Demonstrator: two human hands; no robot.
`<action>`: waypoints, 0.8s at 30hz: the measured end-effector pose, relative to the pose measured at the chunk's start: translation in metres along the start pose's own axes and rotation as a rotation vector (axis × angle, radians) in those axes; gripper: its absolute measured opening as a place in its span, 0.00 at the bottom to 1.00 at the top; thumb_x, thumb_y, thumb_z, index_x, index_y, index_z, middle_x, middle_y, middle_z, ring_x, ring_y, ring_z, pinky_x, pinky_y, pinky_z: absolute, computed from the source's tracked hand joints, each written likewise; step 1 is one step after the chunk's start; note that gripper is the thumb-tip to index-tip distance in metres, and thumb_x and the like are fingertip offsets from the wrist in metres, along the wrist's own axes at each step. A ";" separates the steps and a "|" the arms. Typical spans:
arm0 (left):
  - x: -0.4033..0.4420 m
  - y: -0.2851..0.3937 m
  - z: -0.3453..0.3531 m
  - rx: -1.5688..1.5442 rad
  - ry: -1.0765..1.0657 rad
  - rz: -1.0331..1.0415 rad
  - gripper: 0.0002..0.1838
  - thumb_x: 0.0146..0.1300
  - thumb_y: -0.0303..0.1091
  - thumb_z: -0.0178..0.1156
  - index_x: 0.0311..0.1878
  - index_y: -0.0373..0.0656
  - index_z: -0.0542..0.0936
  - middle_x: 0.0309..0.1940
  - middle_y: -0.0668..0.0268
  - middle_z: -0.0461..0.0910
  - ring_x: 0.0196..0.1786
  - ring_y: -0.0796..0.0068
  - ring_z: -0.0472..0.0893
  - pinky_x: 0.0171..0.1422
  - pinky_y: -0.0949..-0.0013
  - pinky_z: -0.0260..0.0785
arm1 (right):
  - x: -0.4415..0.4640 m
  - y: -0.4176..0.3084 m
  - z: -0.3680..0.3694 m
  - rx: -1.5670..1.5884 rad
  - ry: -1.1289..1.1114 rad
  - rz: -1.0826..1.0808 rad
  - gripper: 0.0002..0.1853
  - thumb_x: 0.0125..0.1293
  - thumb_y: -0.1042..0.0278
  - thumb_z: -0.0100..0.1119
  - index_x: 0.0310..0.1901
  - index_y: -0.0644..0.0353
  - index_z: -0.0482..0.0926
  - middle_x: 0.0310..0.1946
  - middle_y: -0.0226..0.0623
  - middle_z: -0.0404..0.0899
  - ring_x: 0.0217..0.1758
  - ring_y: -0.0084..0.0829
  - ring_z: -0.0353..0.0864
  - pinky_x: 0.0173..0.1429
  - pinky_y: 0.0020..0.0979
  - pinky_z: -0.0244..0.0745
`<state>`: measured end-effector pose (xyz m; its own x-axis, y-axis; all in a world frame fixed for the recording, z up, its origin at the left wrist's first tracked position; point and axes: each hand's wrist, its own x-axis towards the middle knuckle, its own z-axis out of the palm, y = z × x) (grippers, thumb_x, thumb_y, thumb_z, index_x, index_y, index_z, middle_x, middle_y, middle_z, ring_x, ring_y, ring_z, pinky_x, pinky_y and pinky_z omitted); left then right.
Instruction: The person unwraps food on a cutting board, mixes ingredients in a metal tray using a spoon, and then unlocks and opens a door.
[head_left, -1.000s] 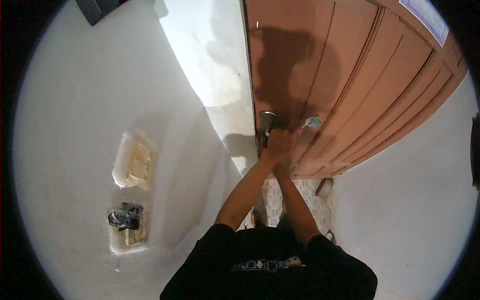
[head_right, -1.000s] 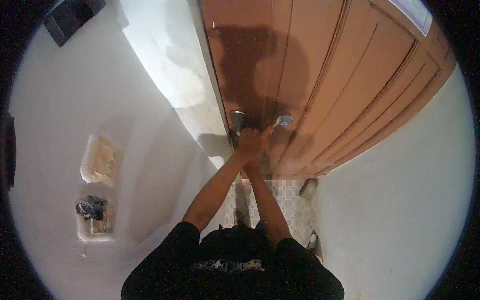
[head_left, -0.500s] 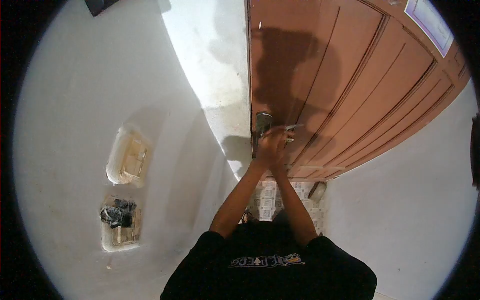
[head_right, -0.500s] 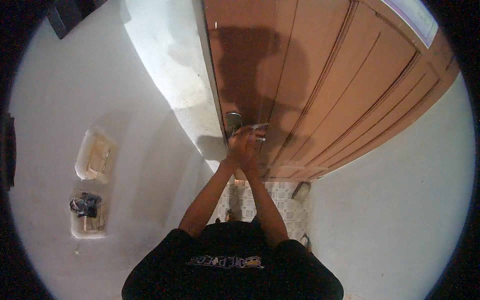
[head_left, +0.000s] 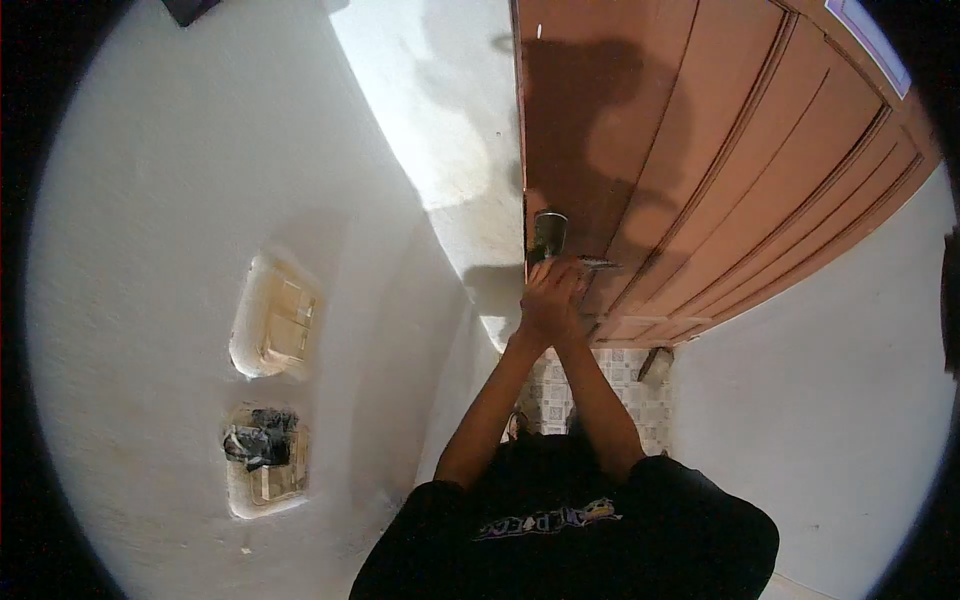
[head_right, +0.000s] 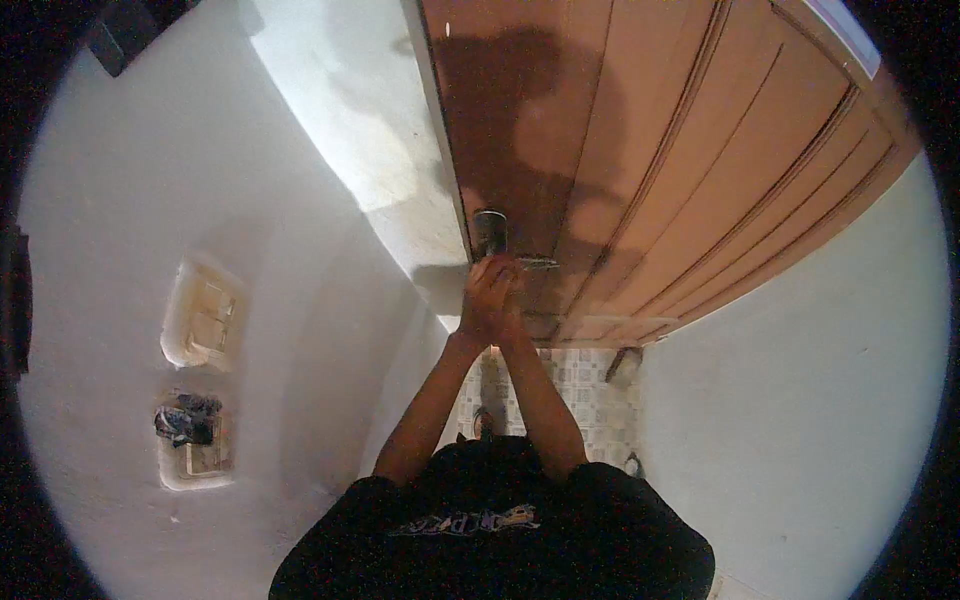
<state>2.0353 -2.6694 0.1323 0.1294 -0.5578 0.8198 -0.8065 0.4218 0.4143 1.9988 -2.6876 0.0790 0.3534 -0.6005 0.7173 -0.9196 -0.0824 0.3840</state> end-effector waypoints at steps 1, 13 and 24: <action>0.014 -0.004 0.005 -0.024 -0.073 0.066 0.10 0.70 0.33 0.54 0.47 0.39 0.80 0.43 0.55 0.80 0.45 0.52 0.80 0.51 0.52 0.74 | 0.002 0.002 0.007 0.448 -0.108 0.094 0.22 0.58 0.59 0.66 0.50 0.65 0.80 0.44 0.41 0.83 0.47 0.44 0.82 0.55 0.42 0.75; 0.030 -0.027 0.041 0.164 -0.477 0.069 0.11 0.69 0.38 0.58 0.47 0.43 0.81 0.32 0.52 0.83 0.28 0.51 0.84 0.34 0.50 0.78 | -0.038 -0.023 0.041 1.905 -0.534 0.866 0.22 0.58 0.58 0.66 0.49 0.64 0.80 0.43 0.41 0.82 0.47 0.45 0.82 0.56 0.43 0.74; 0.027 -0.031 0.040 0.167 -0.501 0.030 0.12 0.71 0.41 0.55 0.44 0.44 0.82 0.26 0.55 0.83 0.28 0.50 0.84 0.32 0.48 0.77 | -0.037 -0.018 0.055 1.941 -0.541 0.914 0.22 0.58 0.57 0.67 0.48 0.64 0.80 0.42 0.41 0.82 0.47 0.46 0.82 0.57 0.44 0.73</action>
<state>2.0407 -2.7264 0.1256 -0.1539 -0.8377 0.5240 -0.8918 0.3461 0.2915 1.9929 -2.7076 0.0142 0.1014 -0.9948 -0.0018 0.1319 0.0153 -0.9911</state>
